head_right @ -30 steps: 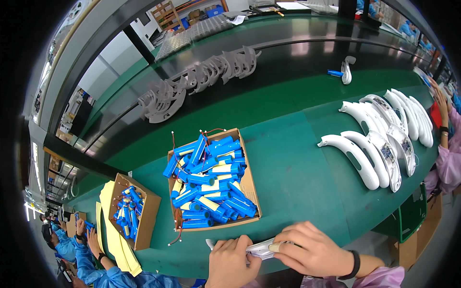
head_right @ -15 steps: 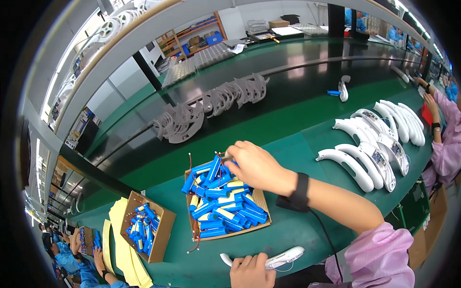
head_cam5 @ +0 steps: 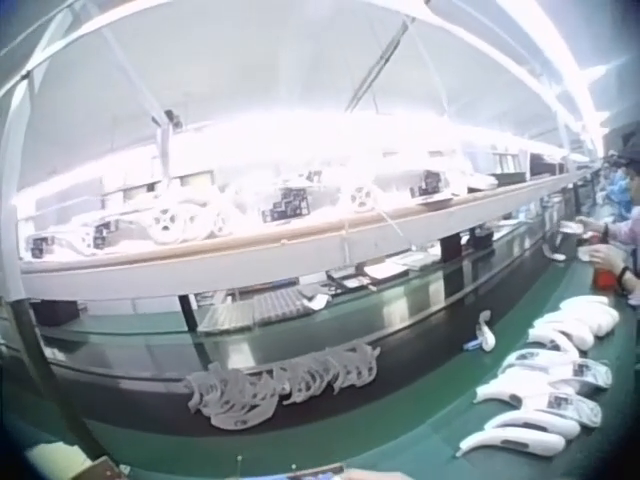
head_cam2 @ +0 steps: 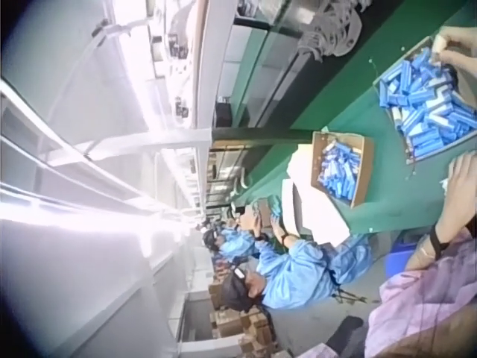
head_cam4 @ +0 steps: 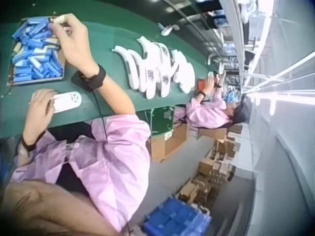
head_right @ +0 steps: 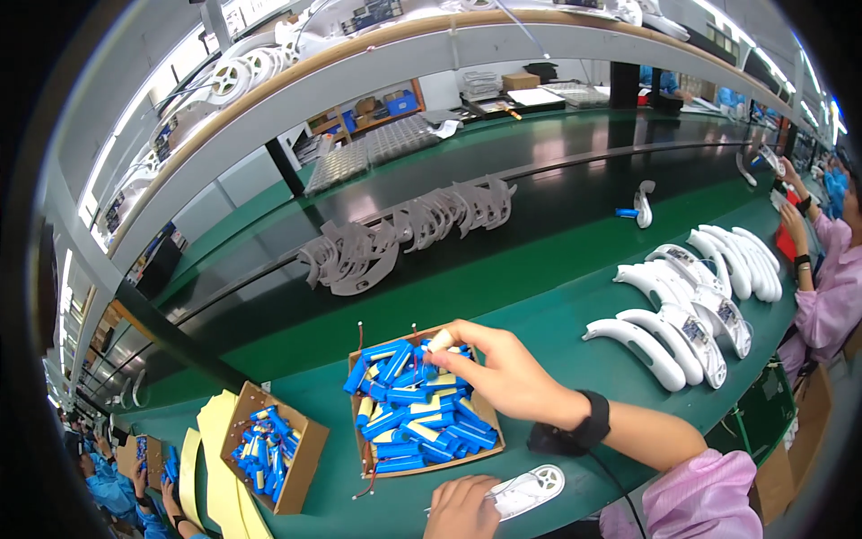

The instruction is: Assemble components for infrared thermometers on a factory assembly line.

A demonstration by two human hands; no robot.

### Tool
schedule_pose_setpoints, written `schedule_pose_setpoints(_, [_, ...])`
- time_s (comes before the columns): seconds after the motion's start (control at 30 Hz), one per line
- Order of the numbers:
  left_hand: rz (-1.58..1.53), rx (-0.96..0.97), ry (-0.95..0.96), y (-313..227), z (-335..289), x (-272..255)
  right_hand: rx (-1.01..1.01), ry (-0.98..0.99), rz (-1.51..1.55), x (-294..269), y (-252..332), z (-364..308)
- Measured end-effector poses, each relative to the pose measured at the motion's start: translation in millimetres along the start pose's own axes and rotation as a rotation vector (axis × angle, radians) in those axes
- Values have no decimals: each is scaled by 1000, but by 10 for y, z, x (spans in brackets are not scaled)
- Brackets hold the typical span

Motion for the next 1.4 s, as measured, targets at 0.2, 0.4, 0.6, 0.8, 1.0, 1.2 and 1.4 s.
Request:
schedule_pose_setpoints(0.2, [-91,-33,-73,-60,-50,-217,269,-38,569,10,86,-796])
schedule_pose_setpoints(0.4, [-645,-271,-153,9,-32,-378,762,167,690,358,61,-1609])
schedule_pose_setpoints(0.6, [-255,-77,-41,-202,23,-288,512,226,502,402,4,-1853])
schedule_pose_setpoints(0.8, [-260,-160,-4,0,-204,-130,-292,261,-347,227,474,-1740])
schedule_pose_setpoints(1.0, [-85,-119,-101,131,-172,-118,-118,322,-491,328,243,-1870])
schedule_pose_setpoints(1.2, [87,-248,74,367,-181,173,-7,350,-590,347,99,-1748])
schedule_pose_setpoints(1.4, [51,-232,69,377,-174,169,-11,333,-554,328,74,-1714])
Point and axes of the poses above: each hand's wrist, its own z-axis towards the middle knuckle, its own x-axis out of the palm, y = z × x, the point moved 9 cm from there along z, towards the middle knuckle, and after that the axes turned 13 degrees about -x, right-handed, at the moved point
